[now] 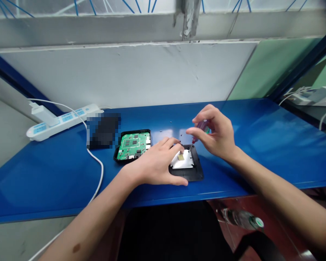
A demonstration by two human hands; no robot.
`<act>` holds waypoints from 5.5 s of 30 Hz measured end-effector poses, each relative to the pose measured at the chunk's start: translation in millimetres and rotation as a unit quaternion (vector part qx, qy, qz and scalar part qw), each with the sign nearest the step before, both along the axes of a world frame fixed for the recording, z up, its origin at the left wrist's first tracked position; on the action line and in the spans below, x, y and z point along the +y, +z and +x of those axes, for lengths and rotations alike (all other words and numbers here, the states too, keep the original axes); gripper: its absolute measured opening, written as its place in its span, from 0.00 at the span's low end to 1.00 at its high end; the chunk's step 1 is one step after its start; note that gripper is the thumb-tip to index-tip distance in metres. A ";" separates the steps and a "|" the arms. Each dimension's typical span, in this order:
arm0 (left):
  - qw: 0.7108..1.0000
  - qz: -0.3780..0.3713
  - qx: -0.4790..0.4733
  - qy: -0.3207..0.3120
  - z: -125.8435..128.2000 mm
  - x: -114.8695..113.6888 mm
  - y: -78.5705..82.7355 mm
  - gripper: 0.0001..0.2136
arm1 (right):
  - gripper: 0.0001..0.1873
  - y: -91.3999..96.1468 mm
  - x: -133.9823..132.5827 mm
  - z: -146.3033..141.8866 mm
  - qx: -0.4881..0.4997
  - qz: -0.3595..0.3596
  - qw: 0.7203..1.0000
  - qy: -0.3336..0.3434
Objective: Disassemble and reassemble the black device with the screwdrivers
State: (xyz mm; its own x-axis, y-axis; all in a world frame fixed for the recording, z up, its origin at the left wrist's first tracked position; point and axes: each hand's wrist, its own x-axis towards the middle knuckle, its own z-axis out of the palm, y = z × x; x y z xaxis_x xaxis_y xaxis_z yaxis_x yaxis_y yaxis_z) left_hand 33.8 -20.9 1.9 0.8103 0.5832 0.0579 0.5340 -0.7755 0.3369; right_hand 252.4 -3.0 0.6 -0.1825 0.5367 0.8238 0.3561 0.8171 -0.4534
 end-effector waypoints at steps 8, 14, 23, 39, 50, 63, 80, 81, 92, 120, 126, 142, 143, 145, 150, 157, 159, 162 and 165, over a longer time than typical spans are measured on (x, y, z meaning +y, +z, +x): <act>1.000 0.003 -0.010 -0.004 -0.2 0.3 0.2 0.33 | 0.15 1.5 -4.3 -1.0 -0.036 0.010 0.999 -0.020; 1.000 0.002 -0.003 -0.004 0.4 0.2 -0.3 0.33 | 0.16 -1.6 -1.7 -4.8 -0.062 0.077 0.992 -0.078; 1.000 0.024 0.019 -0.007 1.3 -2.6 1.3 0.34 | 0.18 -2.1 -4.1 -4.1 -0.092 0.099 0.988 -0.075; 0.998 0.050 -0.013 0.045 -7.7 -33.4 -21.9 0.32 | 0.20 -11.7 10.2 2.8 0.015 -0.033 0.997 -0.075; 0.998 0.047 -0.011 0.049 -6.5 -34.8 -21.2 0.33 | 0.19 -20.0 12.8 1.2 -0.039 -0.043 0.997 -0.060; 0.998 0.038 -0.020 0.052 -6.6 -35.4 -22.3 0.33 | 0.18 -18.3 13.7 0.2 -0.039 -0.055 0.995 -0.068; 0.992 0.087 -0.041 0.086 -6.6 -34.8 -25.3 0.27 | 0.13 -7.4 7.1 -3.3 0.115 -0.155 0.981 -0.014; 0.991 0.091 -0.046 0.082 -6.5 -34.8 -25.2 0.26 | 0.12 -7.4 6.8 -3.5 0.111 -0.160 0.981 -0.007; 0.990 0.114 -0.067 0.054 -6.6 -34.9 -24.8 0.18 | 0.13 -13.0 9.1 -4.8 0.109 -0.206 0.972 0.029; 0.988 0.121 -0.081 0.050 -6.8 -35.1 -26.8 0.17 | 0.13 -12.9 10.6 -3.8 0.103 -0.235 0.966 0.036; 0.989 0.115 -0.082 0.046 -6.9 -36.0 -24.9 0.17 | 0.13 -11.7 9.4 -3.8 0.093 -0.232 0.968 0.033; 0.984 0.163 -0.055 0.047 -4.6 -37.2 -23.6 0.17 | 0.13 -11.0 8.4 -4.3 0.093 -0.233 0.968 0.031; 0.984 0.165 -0.052 0.047 -4.4 -37.2 -23.4 0.17 | 0.13 -10.7 8.3 -4.4 0.095 -0.233 0.967 0.031; 0.984 0.165 -0.047 0.047 -4.3 -37.0 -23.6 0.17 | 0.13 -9.9 8.1 -4.6 0.097 -0.231 0.968 0.030; 0.986 0.158 -0.036 0.048 -4.1 -36.5 -24.5 0.17 | 0.12 -9.4 8.0 -4.6 0.099 -0.221 0.970 0.025; 0.986 0.153 -0.041 0.048 -4.0 -36.6 -23.4 0.17 | 0.13 -10.8 8.3 -5.0 0.100 -0.227 0.968 0.036; 0.987 0.150 -0.044 0.049 -3.7 -36.9 -23.3 0.17 | 0.13 -10.9 8.0 -4.8 0.101 -0.227 0.968 0.040; 0.987 0.144 -0.050 0.051 -3.2 -37.2 -22.9 0.17 | 0.13 -10.6 7.4 -4.6 0.106 -0.229 0.966 0.050; 0.987 0.143 -0.053 0.053 -2.9 -37.3 -22.8 0.17 | 0.12 -10.1 6.7 -5.1 0.114 -0.230 0.964 0.065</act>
State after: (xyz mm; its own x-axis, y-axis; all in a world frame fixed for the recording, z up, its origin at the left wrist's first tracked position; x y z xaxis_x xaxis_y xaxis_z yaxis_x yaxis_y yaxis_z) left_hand 31.0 -58.2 -20.9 0.7259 0.6116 0.3147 0.5907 -0.7887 0.1703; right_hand 247.3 3.7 -9.6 -0.1163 0.8394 0.5309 0.1125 0.5423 -0.8326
